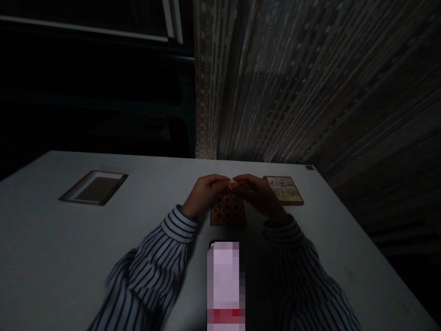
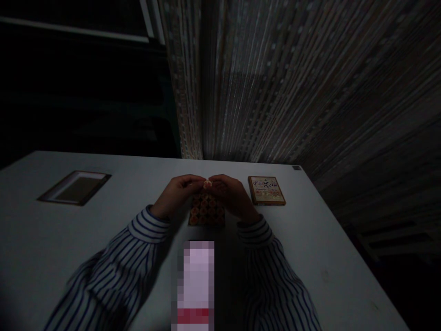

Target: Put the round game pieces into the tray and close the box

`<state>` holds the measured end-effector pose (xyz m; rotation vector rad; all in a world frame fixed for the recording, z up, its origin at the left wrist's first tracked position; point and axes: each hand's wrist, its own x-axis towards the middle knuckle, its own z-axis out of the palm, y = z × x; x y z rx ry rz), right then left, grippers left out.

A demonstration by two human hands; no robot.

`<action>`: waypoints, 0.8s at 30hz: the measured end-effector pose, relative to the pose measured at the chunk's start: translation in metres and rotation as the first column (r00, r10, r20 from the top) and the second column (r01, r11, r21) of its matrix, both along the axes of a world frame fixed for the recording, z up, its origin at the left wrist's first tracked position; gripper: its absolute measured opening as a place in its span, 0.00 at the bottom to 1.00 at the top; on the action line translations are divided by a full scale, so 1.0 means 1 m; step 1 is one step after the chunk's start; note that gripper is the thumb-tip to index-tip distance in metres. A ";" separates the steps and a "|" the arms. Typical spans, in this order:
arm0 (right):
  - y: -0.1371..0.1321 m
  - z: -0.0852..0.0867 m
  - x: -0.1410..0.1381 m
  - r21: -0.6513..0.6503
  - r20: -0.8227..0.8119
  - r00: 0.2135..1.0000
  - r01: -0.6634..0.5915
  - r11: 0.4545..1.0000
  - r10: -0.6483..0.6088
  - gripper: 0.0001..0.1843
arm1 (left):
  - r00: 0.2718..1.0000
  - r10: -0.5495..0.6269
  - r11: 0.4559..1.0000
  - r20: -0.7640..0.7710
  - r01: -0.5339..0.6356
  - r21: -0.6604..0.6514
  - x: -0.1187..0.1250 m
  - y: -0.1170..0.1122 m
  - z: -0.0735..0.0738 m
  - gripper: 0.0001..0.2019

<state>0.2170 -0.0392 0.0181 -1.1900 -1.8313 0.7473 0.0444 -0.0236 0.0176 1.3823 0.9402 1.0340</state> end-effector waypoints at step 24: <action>0.000 -0.003 -0.004 0.035 0.004 0.997 0.076 0.996 -0.076 0.11 | 0.997 -0.082 0.996 0.017 0.082 -0.040 -0.002 0.000 -0.004 0.11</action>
